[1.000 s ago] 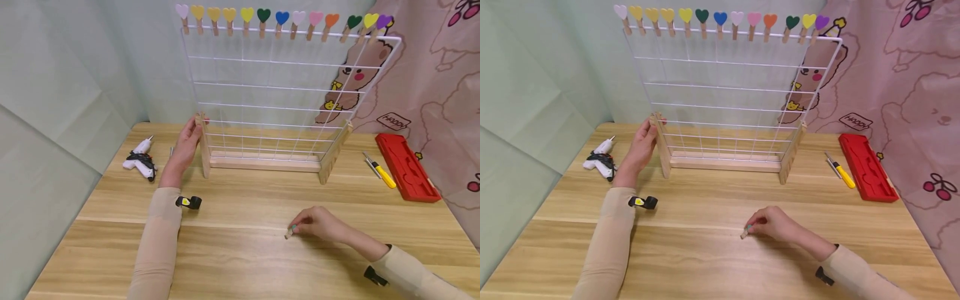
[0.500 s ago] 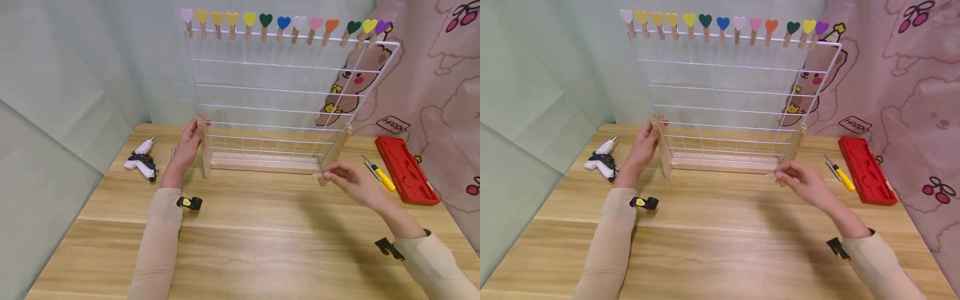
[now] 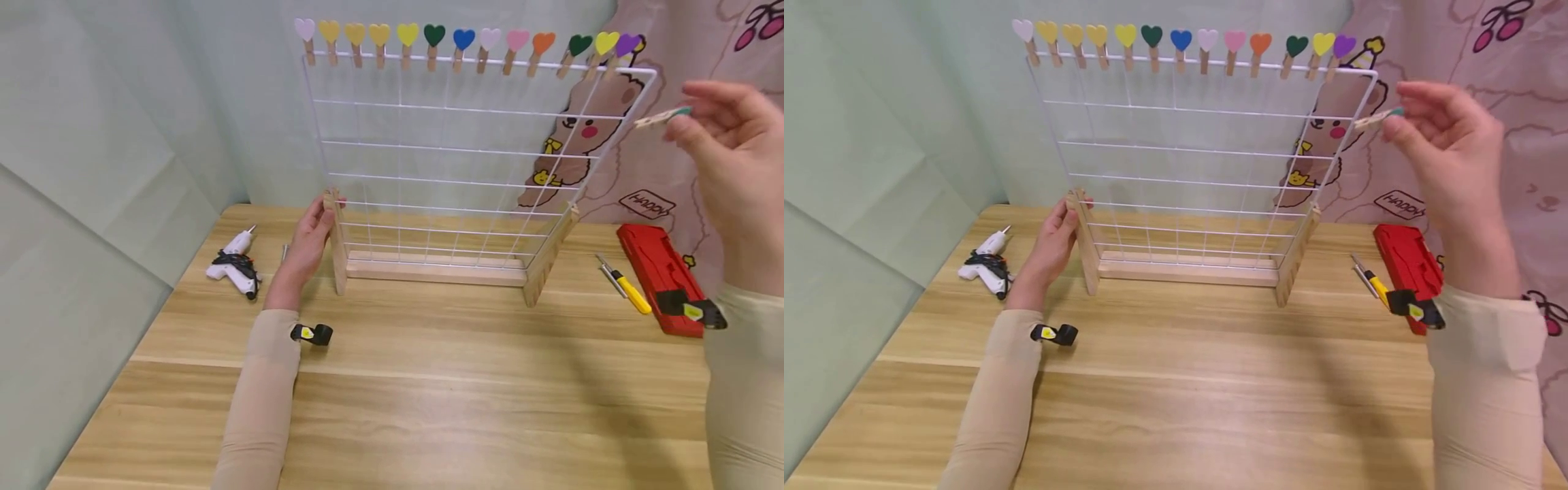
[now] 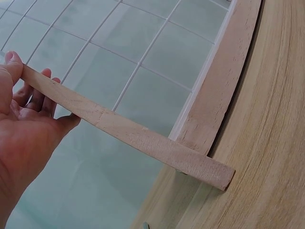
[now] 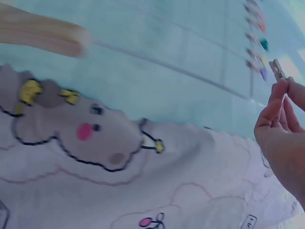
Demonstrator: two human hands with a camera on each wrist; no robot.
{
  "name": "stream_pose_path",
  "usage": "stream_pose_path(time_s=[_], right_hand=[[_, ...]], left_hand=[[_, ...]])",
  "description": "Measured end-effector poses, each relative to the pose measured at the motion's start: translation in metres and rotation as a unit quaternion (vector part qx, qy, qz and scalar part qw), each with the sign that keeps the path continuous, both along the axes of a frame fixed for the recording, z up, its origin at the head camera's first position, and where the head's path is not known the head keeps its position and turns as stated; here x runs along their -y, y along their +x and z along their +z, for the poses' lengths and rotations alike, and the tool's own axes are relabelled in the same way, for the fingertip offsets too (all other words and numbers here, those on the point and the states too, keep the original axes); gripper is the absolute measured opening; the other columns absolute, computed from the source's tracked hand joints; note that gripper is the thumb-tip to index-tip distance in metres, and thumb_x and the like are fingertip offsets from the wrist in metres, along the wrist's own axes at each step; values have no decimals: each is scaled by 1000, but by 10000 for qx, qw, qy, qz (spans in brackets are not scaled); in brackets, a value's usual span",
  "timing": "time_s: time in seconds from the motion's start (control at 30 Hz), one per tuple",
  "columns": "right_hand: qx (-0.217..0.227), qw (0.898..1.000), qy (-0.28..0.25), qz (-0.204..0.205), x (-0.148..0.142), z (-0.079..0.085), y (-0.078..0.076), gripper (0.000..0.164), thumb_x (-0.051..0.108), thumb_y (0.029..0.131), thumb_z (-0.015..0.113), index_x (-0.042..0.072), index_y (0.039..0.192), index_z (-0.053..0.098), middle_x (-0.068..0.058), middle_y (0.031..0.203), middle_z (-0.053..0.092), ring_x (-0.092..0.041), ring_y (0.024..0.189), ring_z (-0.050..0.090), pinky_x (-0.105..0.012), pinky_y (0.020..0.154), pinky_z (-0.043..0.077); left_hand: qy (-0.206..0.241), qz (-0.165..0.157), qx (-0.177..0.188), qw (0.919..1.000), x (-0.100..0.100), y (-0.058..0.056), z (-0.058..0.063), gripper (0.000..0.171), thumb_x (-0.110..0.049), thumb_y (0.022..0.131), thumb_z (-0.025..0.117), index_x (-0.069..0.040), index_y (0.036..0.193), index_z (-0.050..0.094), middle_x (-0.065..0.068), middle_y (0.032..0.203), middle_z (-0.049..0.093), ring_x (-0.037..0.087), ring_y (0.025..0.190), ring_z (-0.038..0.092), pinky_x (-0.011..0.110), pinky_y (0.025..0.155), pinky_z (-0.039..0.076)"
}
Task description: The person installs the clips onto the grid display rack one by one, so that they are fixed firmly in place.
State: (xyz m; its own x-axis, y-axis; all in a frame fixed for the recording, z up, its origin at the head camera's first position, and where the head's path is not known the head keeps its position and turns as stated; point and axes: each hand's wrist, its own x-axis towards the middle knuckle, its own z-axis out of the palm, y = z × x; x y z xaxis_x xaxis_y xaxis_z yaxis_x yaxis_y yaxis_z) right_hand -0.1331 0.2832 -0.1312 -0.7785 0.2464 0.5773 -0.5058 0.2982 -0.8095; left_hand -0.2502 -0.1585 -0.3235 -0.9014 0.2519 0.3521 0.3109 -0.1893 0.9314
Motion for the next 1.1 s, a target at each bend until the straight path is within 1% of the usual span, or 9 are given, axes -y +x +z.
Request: stream_pose_path(time_s=[0.13, 0.2, 0.33, 0.4, 0.6, 0.7, 0.87, 1.0, 1.1], right_hand=[[-509, 9946, -875, -220, -1, 23, -11, 38, 15, 68, 70, 0, 102, 61, -7, 95, 58, -13, 84, 53, -15, 80, 39], [-617, 9933, -937, -282, -1, 31, -16, 39, 18, 68, 71, 1, 101, 62, -8, 98, 56, -13, 87, 51, -16, 84, 37], [-864, 9912, -999, 101, 1, 42, -26, 38, 16, 69, 70, -2, 102, 62, -11, 99, 54, -16, 87, 49, -16, 81, 39], [-788, 9915, -1018, 212, 0, 46, -29, 37, 16, 71, 68, -1, 103, 61, -10, 98, 54, -15, 85, 49, -14, 77, 39], [75, 9953, -892, -361, -2, 45, -32, 41, 24, 69, 64, 11, 108, 61, 0, 101, 56, -7, 89, 48, -11, 79, 36], [197, 9950, -856, -475, -1, 43, -32, 41, 25, 67, 65, 11, 106, 62, 2, 101, 56, -6, 91, 49, -11, 82, 35], [-133, 9961, 174, -851, 4, 47, -33, 31, 23, 70, 65, 9, 98, 66, 6, 88, 58, -3, 78, 49, -11, 72, 39], [-663, 9824, 1276, -1194, 6, 51, -35, 19, 18, 74, 64, 9, 90, 69, 14, 76, 58, 0, 61, 43, -8, 56, 33], [-779, 9696, 1934, -1279, 7, 54, -36, 15, 17, 77, 61, 11, 89, 69, 19, 74, 55, 2, 60, 41, -8, 56, 31]], left_hand=[[-28, 7, 21, 10000, -1, 0, 0, 52, -35, 88, 41, -16, 135, 30, 8, 127, 41, 17, 122, 30, 36, 103, 22], [-32, -7, 20, 10000, -1, 0, 0, 51, -34, 88, 41, -16, 135, 30, 8, 127, 41, 17, 122, 30, 37, 103, 21], [-68, -7, 9, 10000, -3, 0, 0, 49, -32, 89, 40, -13, 134, 32, 8, 128, 41, 17, 121, 31, 38, 103, 21], [-80, -22, 5, 10000, -4, 0, -1, 49, -31, 90, 40, -11, 134, 31, 10, 128, 40, 17, 121, 31, 38, 103, 21], [-54, -39, 14, 10000, -4, 0, -1, 50, -32, 89, 40, -11, 133, 31, 15, 130, 37, 17, 119, 32, 38, 103, 21], [-28, -33, 43, 10000, -3, 0, 0, 50, -34, 88, 41, -14, 133, 32, 15, 130, 37, 16, 119, 32, 37, 103, 21], [-19, 49, 71, 10000, -2, 0, 1, 54, -36, 87, 42, -15, 135, 31, 13, 129, 38, 16, 122, 31, 36, 104, 20], [18, 33, 72, 10000, -1, 1, 2, 54, -36, 87, 42, -14, 135, 30, 18, 131, 35, 16, 122, 30, 37, 104, 19], [48, 13, 62, 10000, -1, 1, 2, 55, -35, 87, 41, -13, 136, 28, 20, 131, 33, 17, 123, 30, 37, 104, 19]])
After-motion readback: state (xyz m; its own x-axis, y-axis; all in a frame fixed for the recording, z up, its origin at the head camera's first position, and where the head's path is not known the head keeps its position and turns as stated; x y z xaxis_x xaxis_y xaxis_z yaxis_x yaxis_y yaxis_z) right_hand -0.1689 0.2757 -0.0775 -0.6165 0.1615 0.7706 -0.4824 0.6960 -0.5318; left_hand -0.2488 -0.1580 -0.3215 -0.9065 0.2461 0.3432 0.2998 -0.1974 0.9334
